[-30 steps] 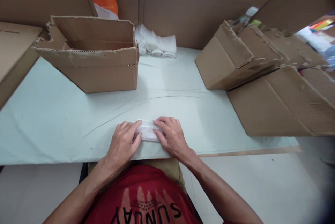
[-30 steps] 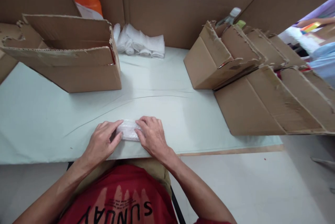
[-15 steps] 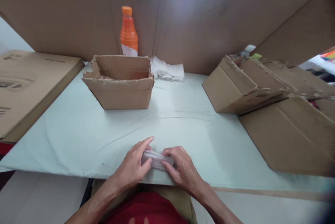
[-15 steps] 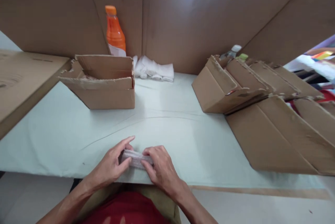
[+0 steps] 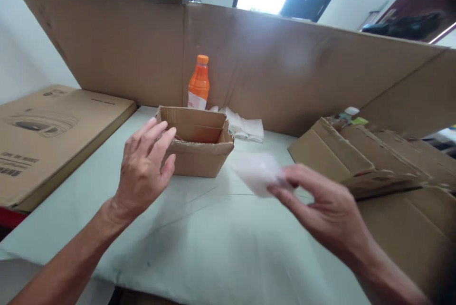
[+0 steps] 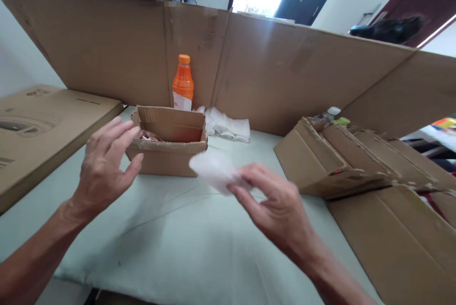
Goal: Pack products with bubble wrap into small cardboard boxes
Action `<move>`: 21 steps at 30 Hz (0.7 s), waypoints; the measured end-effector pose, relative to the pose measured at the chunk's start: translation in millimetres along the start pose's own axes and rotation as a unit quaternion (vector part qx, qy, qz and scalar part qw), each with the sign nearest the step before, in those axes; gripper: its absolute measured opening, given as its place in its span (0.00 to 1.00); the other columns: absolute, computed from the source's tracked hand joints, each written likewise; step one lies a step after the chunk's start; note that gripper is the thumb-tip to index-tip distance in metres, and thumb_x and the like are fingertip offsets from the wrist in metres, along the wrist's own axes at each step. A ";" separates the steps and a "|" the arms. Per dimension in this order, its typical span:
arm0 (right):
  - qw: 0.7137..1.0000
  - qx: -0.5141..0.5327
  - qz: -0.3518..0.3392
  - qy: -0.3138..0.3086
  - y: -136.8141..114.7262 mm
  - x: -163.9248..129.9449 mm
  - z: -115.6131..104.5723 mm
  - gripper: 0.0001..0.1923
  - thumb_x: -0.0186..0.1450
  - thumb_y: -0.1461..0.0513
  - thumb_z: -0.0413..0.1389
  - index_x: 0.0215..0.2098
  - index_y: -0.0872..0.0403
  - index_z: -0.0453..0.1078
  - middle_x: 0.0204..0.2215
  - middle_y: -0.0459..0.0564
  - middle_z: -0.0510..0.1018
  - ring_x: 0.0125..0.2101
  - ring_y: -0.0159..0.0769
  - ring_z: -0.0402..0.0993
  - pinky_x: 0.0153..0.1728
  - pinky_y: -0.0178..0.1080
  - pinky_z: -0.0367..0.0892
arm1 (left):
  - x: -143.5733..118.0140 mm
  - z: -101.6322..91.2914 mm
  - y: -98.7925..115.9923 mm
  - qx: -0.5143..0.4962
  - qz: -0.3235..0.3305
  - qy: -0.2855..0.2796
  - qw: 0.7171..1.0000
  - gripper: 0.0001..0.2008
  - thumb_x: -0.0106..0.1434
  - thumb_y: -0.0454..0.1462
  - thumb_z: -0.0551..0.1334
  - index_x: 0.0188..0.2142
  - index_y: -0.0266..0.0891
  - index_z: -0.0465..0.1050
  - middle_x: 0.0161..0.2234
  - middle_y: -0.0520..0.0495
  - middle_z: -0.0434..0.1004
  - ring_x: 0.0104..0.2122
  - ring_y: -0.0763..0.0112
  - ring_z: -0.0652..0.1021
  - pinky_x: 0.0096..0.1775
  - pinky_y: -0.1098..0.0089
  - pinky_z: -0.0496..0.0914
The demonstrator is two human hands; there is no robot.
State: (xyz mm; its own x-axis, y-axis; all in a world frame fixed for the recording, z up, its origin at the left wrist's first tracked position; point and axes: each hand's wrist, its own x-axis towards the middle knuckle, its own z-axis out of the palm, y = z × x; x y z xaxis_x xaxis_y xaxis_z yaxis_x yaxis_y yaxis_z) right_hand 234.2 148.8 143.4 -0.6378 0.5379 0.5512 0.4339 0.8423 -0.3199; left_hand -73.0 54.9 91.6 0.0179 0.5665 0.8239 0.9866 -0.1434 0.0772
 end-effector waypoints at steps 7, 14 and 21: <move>0.963 -0.227 -0.123 -0.077 -4.3 145.5 50.9 0.08 0.68 0.61 0.56 0.33 0.52 0.75 0.32 0.48 0.81 0.32 0.38 0.76 0.34 0.39 0.67 | -24.6 17.7 -16.0 -0.030 0.046 -0.021 0.998 0.21 0.62 0.23 0.59 0.55 0.36 0.69 0.44 0.40 0.81 0.45 0.59 0.79 0.55 0.51 0.69; 0.891 -0.275 -0.143 -0.331 8.4 197.1 164.7 0.06 0.62 0.69 0.60 0.31 0.56 0.80 0.30 0.57 0.84 0.35 0.44 0.81 0.34 0.39 0.68 | -23.9 22.4 -22.2 -0.060 0.039 -0.027 0.997 0.23 0.63 0.23 0.59 0.56 0.40 0.68 0.44 0.44 0.81 0.45 0.63 0.80 0.57 0.50 0.68; 0.945 -0.204 -0.109 -0.233 21.6 178.2 99.0 0.07 0.65 0.66 0.58 0.38 0.53 0.78 0.38 0.52 0.84 0.38 0.43 0.80 0.35 0.40 0.70 | -29.8 9.7 -33.0 -0.061 -0.069 0.067 0.994 0.39 0.60 0.28 0.67 0.68 0.44 0.57 0.57 0.39 0.70 0.60 0.53 0.70 0.62 0.49 0.64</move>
State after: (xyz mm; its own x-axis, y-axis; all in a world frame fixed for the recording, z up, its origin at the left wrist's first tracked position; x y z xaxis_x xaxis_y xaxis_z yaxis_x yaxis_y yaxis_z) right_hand 66.9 266.3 158.4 -0.9098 0.3910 0.1394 0.4088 0.9022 0.1376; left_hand -104.5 50.7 59.0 -0.1461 0.4760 0.8672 0.9513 -0.1729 0.2551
